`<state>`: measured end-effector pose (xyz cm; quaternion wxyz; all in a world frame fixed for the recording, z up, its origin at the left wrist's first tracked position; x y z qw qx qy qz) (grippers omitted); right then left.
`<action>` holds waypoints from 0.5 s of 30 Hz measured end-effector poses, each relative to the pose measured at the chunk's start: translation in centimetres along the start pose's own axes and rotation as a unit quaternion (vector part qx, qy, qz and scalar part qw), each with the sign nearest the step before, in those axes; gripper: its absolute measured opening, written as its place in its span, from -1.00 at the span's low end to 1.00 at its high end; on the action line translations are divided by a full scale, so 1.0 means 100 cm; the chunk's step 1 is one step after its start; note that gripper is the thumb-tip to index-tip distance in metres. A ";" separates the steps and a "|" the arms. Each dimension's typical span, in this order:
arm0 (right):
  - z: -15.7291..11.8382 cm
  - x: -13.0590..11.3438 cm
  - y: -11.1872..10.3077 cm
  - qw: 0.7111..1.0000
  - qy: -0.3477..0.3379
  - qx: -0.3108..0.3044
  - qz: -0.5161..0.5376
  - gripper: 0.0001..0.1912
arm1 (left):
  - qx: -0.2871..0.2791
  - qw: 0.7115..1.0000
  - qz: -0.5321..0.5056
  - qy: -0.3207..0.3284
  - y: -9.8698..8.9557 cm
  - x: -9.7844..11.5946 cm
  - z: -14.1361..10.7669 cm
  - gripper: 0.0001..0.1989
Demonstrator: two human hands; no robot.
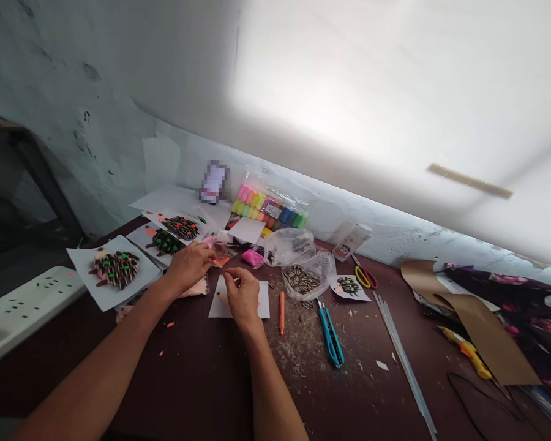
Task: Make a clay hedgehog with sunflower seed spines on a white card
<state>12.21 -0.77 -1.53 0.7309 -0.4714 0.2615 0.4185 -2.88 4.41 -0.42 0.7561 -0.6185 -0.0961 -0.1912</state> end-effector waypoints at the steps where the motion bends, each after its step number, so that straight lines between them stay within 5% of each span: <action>1: 0.000 0.000 0.000 1.000 -0.002 -0.001 -0.003 -0.75 | 0.000 1.000 -0.002 0.007 0.001 0.000 0.000 -0.77; 15: 0.000 0.002 0.002 0.998 0.013 0.004 0.057 -0.73 | 0.035 0.996 -0.081 0.007 -0.008 0.008 0.001 -0.79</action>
Point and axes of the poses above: each hand's wrist, its own z-axis towards the middle knuckle, its own y-axis out of the palm, x = y × z, the point moved 3 cm from there along z, towards the middle knuckle, and after that the axes turned 13 degrees about -y, right-handed, at the moved point
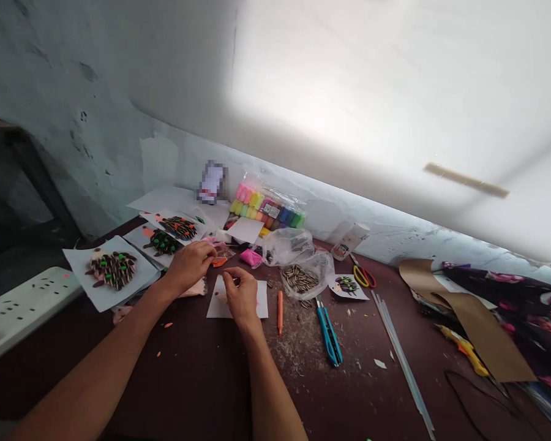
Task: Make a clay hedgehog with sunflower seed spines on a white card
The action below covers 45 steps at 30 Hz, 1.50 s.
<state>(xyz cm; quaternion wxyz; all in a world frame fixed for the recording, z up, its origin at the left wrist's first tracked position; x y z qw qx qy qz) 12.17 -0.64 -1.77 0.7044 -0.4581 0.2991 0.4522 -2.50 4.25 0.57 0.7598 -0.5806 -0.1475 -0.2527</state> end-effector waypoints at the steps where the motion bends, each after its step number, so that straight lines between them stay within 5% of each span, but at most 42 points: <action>1: 0.000 0.000 0.000 1.000 0.002 0.003 0.016 -0.73 | -0.001 1.000 -0.018 -0.007 0.000 0.000 0.000 -0.80; 7: 0.008 -0.004 0.006 0.999 -0.028 0.016 0.015 -0.72 | -0.036 0.995 -0.088 -0.029 0.007 -0.002 0.003 -0.86; 20: 0.017 -0.010 0.006 0.959 -0.024 -0.040 -0.278 -0.76 | -0.062 0.990 -0.131 0.002 0.010 0.010 -0.003 -0.85; 27: 0.018 -0.006 0.002 0.956 0.034 -0.030 -0.289 -0.85 | -0.058 0.990 -0.121 0.037 0.018 0.016 -0.007 -0.80; 37: 0.020 0.003 0.001 0.963 -0.025 0.001 -0.270 -0.91 | -0.049 0.984 -0.159 0.055 0.021 0.015 -0.006 -0.78; 45: 0.020 0.000 0.002 0.978 -0.110 -0.011 -0.179 -0.73 | -0.016 0.976 -0.215 0.011 0.013 0.012 -0.001 -0.85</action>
Point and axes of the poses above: each hand's wrist, its own z-axis towards the middle knuckle, its own y-axis out of the palm, x = y × z, the point moved 3 cm from there along z, towards the middle knuckle, and after that the axes turned 13 degrees about -y, right-handed, at the moved point
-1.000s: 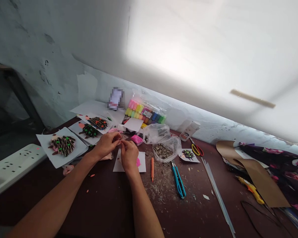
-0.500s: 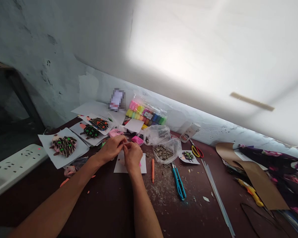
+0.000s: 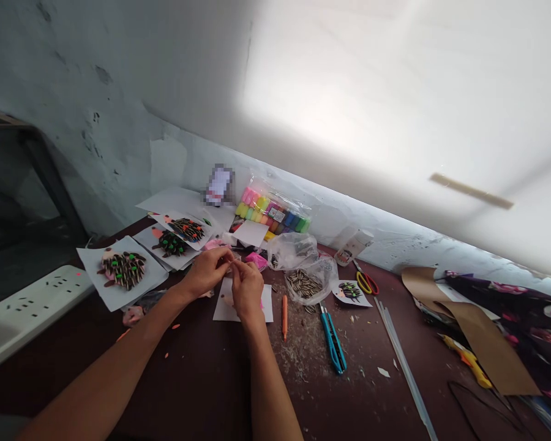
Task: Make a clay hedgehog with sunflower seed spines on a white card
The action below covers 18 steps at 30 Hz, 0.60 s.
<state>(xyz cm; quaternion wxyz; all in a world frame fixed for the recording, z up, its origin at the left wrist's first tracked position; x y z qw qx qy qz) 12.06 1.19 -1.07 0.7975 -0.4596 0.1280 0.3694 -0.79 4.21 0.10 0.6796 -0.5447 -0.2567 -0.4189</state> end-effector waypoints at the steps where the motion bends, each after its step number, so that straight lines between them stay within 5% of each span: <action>1: -0.001 -0.002 -0.001 1.000 -0.008 0.005 0.015 -0.71 | 0.003 1.000 -0.009 -0.009 -0.001 0.000 0.001 -0.86; 9: -0.003 -0.014 -0.005 0.998 -0.042 0.012 0.041 -0.86 | -0.037 0.990 -0.131 -0.047 -0.002 0.004 -0.001 -0.92; 15: -0.002 -0.010 -0.011 0.992 -0.026 0.057 0.105 -0.96 | 0.069 0.989 -0.127 -0.034 -0.013 -0.006 0.006 -0.82; 18: -0.003 -0.007 -0.010 0.987 -0.006 0.059 0.152 -0.91 | 0.003 0.979 -0.186 -0.084 -0.008 -0.013 0.007 -0.70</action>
Point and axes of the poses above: each hand's wrist, its own z-axis towards the middle knuckle, its own y-axis out of the palm, x = y × z, the point moved 3 cm from there along z, towards the middle knuckle, and after that the axes turned 13 degrees about -y, right-handed, at the moved point
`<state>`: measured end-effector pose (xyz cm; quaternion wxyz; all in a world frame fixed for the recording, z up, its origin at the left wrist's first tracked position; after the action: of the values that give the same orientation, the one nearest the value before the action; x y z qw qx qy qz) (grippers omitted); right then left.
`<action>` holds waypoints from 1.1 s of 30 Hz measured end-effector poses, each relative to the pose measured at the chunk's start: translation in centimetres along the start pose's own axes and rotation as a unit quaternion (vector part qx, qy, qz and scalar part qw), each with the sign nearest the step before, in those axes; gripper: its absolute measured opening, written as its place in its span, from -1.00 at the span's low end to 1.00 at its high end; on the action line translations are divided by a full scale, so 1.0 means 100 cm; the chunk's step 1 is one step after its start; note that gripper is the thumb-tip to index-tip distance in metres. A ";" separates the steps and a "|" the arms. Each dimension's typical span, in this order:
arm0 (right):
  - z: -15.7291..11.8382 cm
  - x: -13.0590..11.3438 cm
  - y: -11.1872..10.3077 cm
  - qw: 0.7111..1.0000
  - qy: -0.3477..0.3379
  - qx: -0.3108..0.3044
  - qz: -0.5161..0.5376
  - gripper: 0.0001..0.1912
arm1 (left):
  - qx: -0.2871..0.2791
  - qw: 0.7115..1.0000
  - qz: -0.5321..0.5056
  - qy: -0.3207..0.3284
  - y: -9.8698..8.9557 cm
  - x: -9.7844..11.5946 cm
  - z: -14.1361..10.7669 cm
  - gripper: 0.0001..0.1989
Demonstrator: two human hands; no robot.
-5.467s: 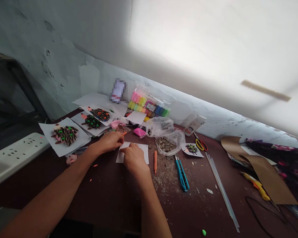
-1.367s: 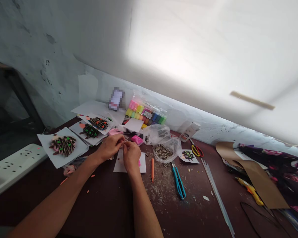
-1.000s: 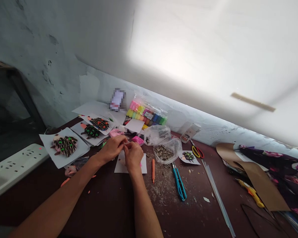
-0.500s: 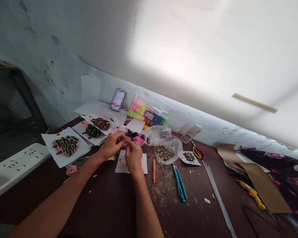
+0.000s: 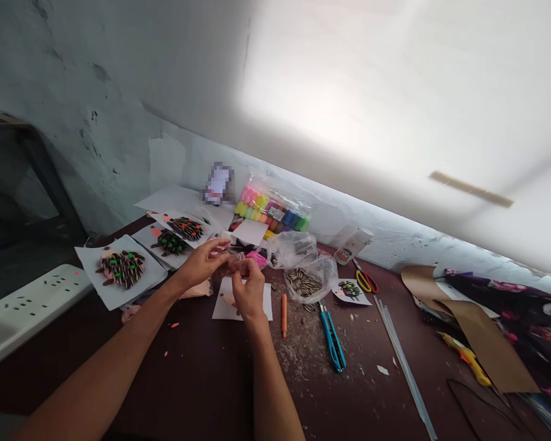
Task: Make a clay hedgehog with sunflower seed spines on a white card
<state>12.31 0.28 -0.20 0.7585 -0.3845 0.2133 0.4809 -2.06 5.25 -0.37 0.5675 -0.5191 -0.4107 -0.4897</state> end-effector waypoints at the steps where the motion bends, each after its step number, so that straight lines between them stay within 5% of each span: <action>1: 0.000 0.001 0.000 1.000 0.009 0.010 0.020 -0.91 | -0.049 0.998 -0.029 -0.033 0.004 -0.003 0.000 -0.68; 4: -0.001 0.004 -0.002 0.994 0.047 0.054 0.088 -0.91 | -0.191 0.971 -0.110 -0.089 0.014 -0.003 -0.006 -0.71; 6: -0.002 0.006 -0.003 0.986 0.077 0.081 0.123 -0.78 | -0.222 0.959 -0.144 -0.101 0.016 -0.001 -0.009 -0.77; 8: -0.002 0.008 -0.005 0.981 0.096 0.096 0.136 -0.66 | -0.222 0.955 -0.166 -0.108 0.015 0.002 -0.010 -0.81; 14: 0.000 0.011 -0.005 0.984 0.104 0.029 0.140 -0.75 | -0.216 0.957 -0.166 -0.100 0.012 0.004 -0.008 -0.85; 33: -0.001 0.016 -0.007 0.983 0.136 0.007 0.121 -0.70 | -0.132 0.983 -0.101 -0.081 0.010 -0.004 -0.002 -0.81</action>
<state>13.71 0.91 -1.13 0.6612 -0.4123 0.3629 0.5109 -1.16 5.10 -1.01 0.4062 -0.5834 -0.4372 -0.5509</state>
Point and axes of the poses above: each hand's wrist, its own z-axis towards the middle knuckle, its own y-axis out of the palm, x = y × z, the point moved 3 cm from there along z, towards the middle knuckle, and after that the axes turned 13 degrees about -y, right-handed, at the moved point
